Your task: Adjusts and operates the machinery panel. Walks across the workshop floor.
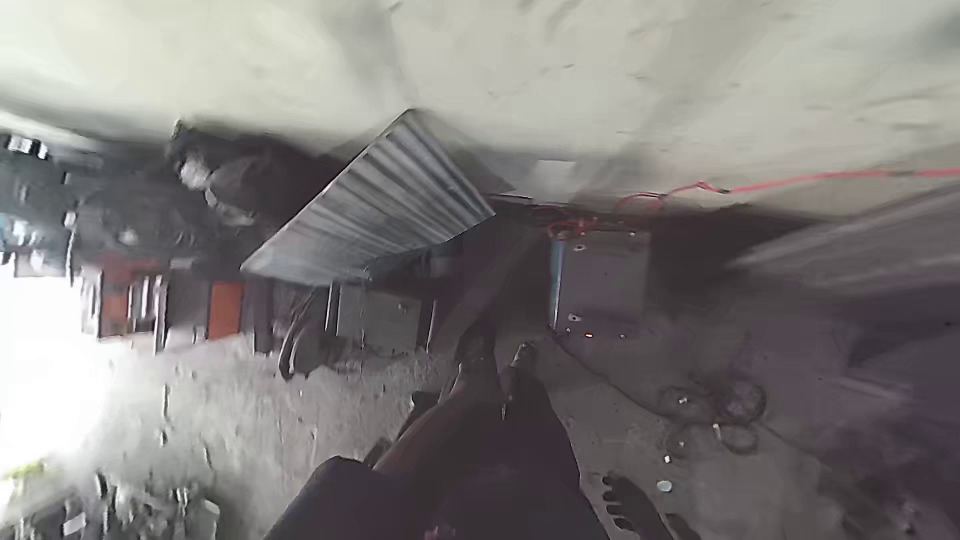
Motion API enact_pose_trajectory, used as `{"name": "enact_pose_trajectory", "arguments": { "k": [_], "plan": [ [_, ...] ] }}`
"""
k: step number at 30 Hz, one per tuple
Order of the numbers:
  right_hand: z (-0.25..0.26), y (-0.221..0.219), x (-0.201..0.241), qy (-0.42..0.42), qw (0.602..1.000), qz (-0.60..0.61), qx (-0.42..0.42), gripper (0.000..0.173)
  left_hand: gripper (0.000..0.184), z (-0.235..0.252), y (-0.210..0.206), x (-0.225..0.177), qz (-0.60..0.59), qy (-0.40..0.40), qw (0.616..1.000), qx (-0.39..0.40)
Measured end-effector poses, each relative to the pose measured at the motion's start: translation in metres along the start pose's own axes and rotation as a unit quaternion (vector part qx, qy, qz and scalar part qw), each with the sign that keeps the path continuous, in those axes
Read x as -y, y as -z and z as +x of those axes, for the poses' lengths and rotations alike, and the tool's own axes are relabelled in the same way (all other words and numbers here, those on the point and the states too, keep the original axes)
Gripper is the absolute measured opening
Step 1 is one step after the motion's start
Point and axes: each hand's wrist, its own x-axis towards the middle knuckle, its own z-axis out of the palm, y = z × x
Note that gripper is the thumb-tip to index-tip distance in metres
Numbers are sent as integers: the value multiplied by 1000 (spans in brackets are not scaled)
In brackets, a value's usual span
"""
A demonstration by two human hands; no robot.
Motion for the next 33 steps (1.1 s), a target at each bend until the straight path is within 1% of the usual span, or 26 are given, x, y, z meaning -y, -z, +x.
{"name": "enact_pose_trajectory", "arguments": {
  "k": [1,2,3,4,6,8,11,14,16,18,21,25,28,30,32,33],
  "plan": [
    [-4,12,16,16,1000,-21,-12,49,93,-5,1,2,-40,156,971,174],
    [-8,26,34,31,998,-44,-21,47,95,1,0,5,-93,270,920,267],
    [-11,42,54,55,995,-73,-33,44,90,2,1,9,-155,339,891,260],
    [-13,56,72,86,990,-97,-52,41,81,-4,5,11,-211,383,875,206],
    [-29,82,99,163,972,-130,-106,41,65,-38,14,6,-282,436,850,88],
    [-50,100,122,211,951,-172,-148,48,60,-86,21,4,-309,491,814,38],
    [-70,105,156,249,924,-232,-174,46,57,-167,14,6,-304,578,757,-7],
    [-73,91,183,253,913,-280,-153,40,53,-234,4,5,-317,642,698,-22],
    [-82,68,201,255,912,-295,-125,40,52,-266,0,-2,-332,671,662,-34],
    [-97,36,217,265,906,-314,-102,41,52,-286,-4,-7,-351,690,631,-50],
    [-108,-11,236,288,884,-361,-73,38,49,-301,-6,-9,-376,689,614,-81],
    [-119,-62,250,299,864,-401,-55,40,50,-314,4,17,-378,669,633,-92],
    [-129,-91,249,301,865,-397,-63,40,50,-326,29,53,-373,662,644,-84],
    [-139,-106,242,301,870,-382,-78,39,51,-336,54,79,-383,655,646,-81],
    [-148,-112,222,304,873,-366,-110,37,50,-348,79,99,-393,649,647,-80],
    [-150,-117,212,313,872,-355,-125,36,50,-355,94,116,-389,646,652,-80]
  ]
}}
